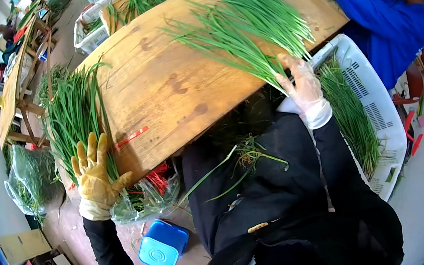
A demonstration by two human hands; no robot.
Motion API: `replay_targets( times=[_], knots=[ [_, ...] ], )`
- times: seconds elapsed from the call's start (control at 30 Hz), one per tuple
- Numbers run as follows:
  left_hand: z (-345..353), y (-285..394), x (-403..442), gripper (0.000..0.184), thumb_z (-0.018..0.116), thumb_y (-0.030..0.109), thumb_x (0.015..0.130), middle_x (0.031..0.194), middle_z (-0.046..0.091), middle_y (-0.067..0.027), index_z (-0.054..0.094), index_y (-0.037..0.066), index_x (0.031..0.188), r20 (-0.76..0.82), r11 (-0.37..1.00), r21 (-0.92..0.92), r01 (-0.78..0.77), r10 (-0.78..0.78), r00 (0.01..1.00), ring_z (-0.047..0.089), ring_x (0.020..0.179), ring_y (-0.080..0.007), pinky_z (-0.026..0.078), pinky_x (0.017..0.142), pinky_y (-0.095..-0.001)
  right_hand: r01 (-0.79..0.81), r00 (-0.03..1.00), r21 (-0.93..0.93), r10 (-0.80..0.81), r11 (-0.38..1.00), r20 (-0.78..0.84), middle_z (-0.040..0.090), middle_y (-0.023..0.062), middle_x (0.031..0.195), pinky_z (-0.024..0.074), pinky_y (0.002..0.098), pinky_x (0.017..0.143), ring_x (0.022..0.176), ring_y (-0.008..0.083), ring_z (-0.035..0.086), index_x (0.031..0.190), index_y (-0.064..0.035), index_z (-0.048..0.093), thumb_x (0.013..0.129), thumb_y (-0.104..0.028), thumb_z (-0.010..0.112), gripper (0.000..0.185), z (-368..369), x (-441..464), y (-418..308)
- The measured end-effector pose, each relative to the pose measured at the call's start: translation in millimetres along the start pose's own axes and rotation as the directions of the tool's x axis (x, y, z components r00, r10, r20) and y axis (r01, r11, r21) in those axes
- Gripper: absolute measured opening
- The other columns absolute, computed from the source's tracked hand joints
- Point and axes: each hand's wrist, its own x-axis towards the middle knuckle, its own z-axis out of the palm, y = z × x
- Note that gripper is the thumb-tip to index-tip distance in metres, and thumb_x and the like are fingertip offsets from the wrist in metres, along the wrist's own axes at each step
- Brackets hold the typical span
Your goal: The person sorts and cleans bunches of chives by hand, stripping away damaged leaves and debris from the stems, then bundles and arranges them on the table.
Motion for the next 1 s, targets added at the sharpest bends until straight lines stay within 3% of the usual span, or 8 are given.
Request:
replay_targets(
  times=[0.17, 0.27, 0.53, 0.7, 0.83, 0.9, 0.93, 1.0],
  knots=[
    [-33.5, 61.3, 4.2, 0.059, 0.060, 0.028, 0.075, 0.130, 0.039, -0.0132, 0.039, 0.010, 0.128, -0.389, 0.953, -0.236, -0.189, 0.086, 0.917, 0.036, 0.120, -0.0287, 0.029, 0.098, -0.0399, -0.529, 0.784, -0.002, 0.490, 0.849, 0.381, 0.060, 0.0165, 0.093, 0.0441, 0.0377, 0.077, 0.086, 0.0301, 0.056, 0.096, 0.0000, 0.053, 0.084, -0.050, 0.043, 0.052, 4.9, -4.5, 57.1],
    [2.6, 125.6, 7.2, 0.048, 0.053, 0.025, 0.084, 0.124, 0.045, -0.0138, 0.039, 0.005, 0.125, 0.024, 0.208, -0.978, -0.006, 0.144, 0.989, 0.042, 0.115, -0.0231, 0.032, 0.097, -0.0360, -0.777, 0.629, 0.549, 0.351, 0.308, 0.694, 0.060, 0.0082, 0.076, 0.0430, 0.0248, 0.056, 0.065, 0.0133, 0.055, 0.101, -0.0043, 0.052, 0.086, -0.043, 0.046, 0.042, 33.2, -13.5, 48.6],
    [95.0, 259.5, 70.3, 0.046, 0.048, 0.029, 0.088, 0.112, 0.053, -0.0182, 0.040, -0.002, 0.121, 0.082, -0.789, -0.507, 0.347, 0.356, 0.931, 0.054, 0.097, -0.0240, 0.046, 0.080, -0.0336, -0.753, 0.654, 0.649, 0.023, 0.105, 0.756, 0.049, -0.0005, 0.056, 0.0302, 0.0180, 0.038, 0.043, 0.0054, 0.040, 0.097, -0.0110, 0.049, 0.089, -0.029, 0.047, 0.021, 38.9, -91.6, -55.7],
    [91.8, 256.3, 70.7, 0.044, 0.045, 0.039, 0.088, 0.088, 0.057, -0.0091, 0.049, 0.001, 0.111, 0.082, -0.468, -0.798, 0.380, 0.540, 0.838, 0.053, 0.076, -0.0176, 0.045, 0.069, -0.0304, -0.758, 0.652, 0.649, -0.070, -0.065, 0.755, 0.056, 0.0015, 0.067, 0.0340, 0.0181, 0.039, 0.043, 0.0056, 0.042, 0.100, -0.0092, 0.045, 0.089, -0.023, 0.049, 0.018, -0.8, -70.8, -42.4],
    [39.7, 230.3, 83.4, 0.037, 0.046, 0.031, 0.089, 0.089, 0.061, -0.0104, 0.052, -0.002, 0.106, 0.180, 0.384, -0.922, 0.046, 0.320, 0.930, 0.058, 0.074, -0.0186, 0.046, 0.070, -0.0305, -0.785, 0.619, 0.603, -0.151, -0.141, 0.771, 0.053, -0.0013, 0.069, 0.0238, 0.0138, 0.036, 0.043, 0.0012, 0.036, 0.099, -0.0096, 0.045, 0.088, -0.019, 0.047, 0.015, 1.6, -49.5, -12.3],
    [55.7, 194.4, 90.8, 0.026, 0.054, 0.024, 0.086, 0.080, 0.062, -0.0158, 0.058, -0.001, 0.092, -0.061, -0.116, -0.991, -0.068, -0.062, 0.996, 0.060, 0.061, -0.0224, 0.047, 0.058, -0.0312, -0.769, 0.565, 0.478, -0.103, -0.424, 0.819, 0.049, -0.0032, 0.063, 0.0209, 0.0133, 0.035, 0.042, 0.0000, 0.032, 0.100, -0.0093, 0.047, 0.090, -0.018, 0.043, 0.014, 1.5, -24.8, 17.6],
    [58.7, 166.3, 101.5, 0.021, 0.054, 0.020, 0.085, 0.081, 0.063, -0.0127, 0.059, 0.000, 0.089, -0.091, 0.379, -0.925, 0.030, -0.297, 0.950, 0.061, 0.065, -0.0218, 0.049, 0.062, -0.0300, -0.786, 0.618, 0.617, -0.063, -0.029, 0.784, 0.048, -0.0036, 0.061, 0.0207, 0.0135, 0.035, 0.042, -0.0005, 0.032, 0.100, -0.0090, 0.047, 0.090, -0.019, 0.043, 0.015, 0.9, -26.1, 26.7],
    [66.7, 124.5, 112.7, 0.028, 0.052, 0.020, 0.085, 0.100, 0.060, -0.0157, 0.054, 0.000, 0.105, -0.373, 0.557, -0.827, -0.069, -0.454, 0.809, 0.058, 0.088, -0.0235, 0.047, 0.073, -0.0304, -0.709, 0.502, 0.503, -0.148, 0.494, 0.852, 0.047, -0.0045, 0.057, 0.0231, 0.0152, 0.036, 0.043, 0.0003, 0.032, 0.100, -0.0080, 0.049, 0.089, -0.018, 0.044, 0.016, -8.3, -24.0, 39.2]
  ],
)
